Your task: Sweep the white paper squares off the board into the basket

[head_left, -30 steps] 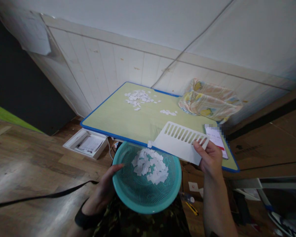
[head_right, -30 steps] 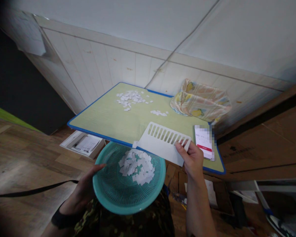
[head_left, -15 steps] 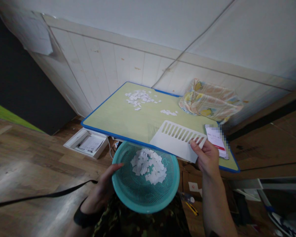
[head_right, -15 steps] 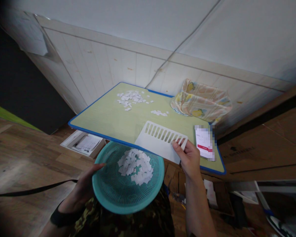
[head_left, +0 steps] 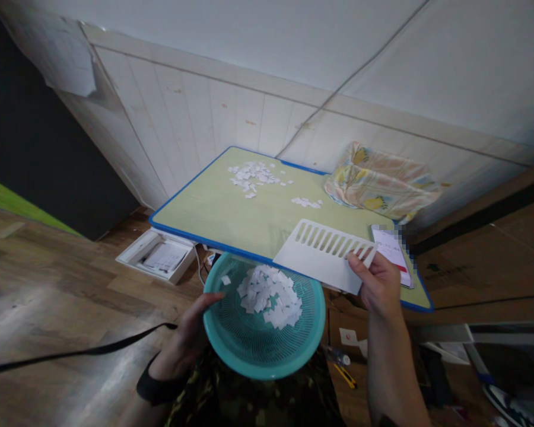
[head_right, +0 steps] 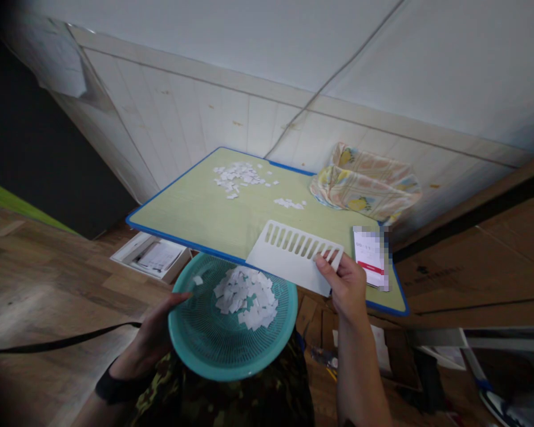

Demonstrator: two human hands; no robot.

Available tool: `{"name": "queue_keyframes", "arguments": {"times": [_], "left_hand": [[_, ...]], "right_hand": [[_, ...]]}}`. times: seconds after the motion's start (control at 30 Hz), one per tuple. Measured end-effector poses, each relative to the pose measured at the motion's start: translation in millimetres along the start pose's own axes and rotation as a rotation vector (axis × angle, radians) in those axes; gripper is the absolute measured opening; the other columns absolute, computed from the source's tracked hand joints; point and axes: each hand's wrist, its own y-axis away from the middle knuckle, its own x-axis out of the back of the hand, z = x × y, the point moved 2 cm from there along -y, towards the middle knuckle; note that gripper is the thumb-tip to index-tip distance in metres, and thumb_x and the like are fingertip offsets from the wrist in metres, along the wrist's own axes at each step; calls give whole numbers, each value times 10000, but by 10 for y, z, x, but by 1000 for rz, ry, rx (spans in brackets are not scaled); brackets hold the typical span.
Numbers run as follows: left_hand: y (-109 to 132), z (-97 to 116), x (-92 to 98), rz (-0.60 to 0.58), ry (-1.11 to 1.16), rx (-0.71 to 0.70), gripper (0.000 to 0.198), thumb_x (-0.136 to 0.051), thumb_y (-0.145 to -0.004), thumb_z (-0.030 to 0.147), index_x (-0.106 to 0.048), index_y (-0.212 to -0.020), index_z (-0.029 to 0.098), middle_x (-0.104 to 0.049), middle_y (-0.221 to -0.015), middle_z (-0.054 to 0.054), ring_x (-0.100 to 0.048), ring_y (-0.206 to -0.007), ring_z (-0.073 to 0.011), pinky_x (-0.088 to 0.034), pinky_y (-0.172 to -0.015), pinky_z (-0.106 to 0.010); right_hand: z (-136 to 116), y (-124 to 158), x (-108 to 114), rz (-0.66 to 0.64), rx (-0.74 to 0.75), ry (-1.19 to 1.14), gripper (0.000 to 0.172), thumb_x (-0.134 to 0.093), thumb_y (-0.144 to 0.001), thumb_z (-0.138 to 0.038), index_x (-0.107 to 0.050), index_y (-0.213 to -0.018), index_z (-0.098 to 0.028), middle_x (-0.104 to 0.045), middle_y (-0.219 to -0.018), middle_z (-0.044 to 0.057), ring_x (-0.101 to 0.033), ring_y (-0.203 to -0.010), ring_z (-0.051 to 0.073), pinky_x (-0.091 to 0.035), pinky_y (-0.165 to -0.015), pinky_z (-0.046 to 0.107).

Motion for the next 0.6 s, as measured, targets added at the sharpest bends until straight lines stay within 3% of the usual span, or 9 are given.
{"name": "queue_keyframes", "arguments": {"times": [0.1,0.4,0.6], "left_hand": [[-14,-18,33,-3,-2,0,153,-637,-784,177,-768,-821,108,-799,-774,-97,-739,-751,-273,-577,-761,-360],[-43,-23,56,46,69,50,245,-565,-700,77,-751,-859,74,-791,-767,-115,-732,-791,-300,-588,-728,-378],[-50,-18,58,72,25,63,231,-583,-708,86,-741,-877,84,-790,-763,-105,-734,-790,-303,-592,-721,-393]], "right_hand": [[-1,-8,-1,44,11,-25,170,-775,-696,-286,-721,-836,-204,-688,-763,10,-614,-714,172,-482,-705,312],[49,-35,16,150,49,-45,212,-776,-693,-287,-725,-875,-190,-699,-847,35,-649,-798,187,-511,-810,365],[11,-373,110,358,226,144,290,-755,-712,-325,-726,-949,-160,-719,-930,71,-669,-859,215,-512,-860,406]]}}
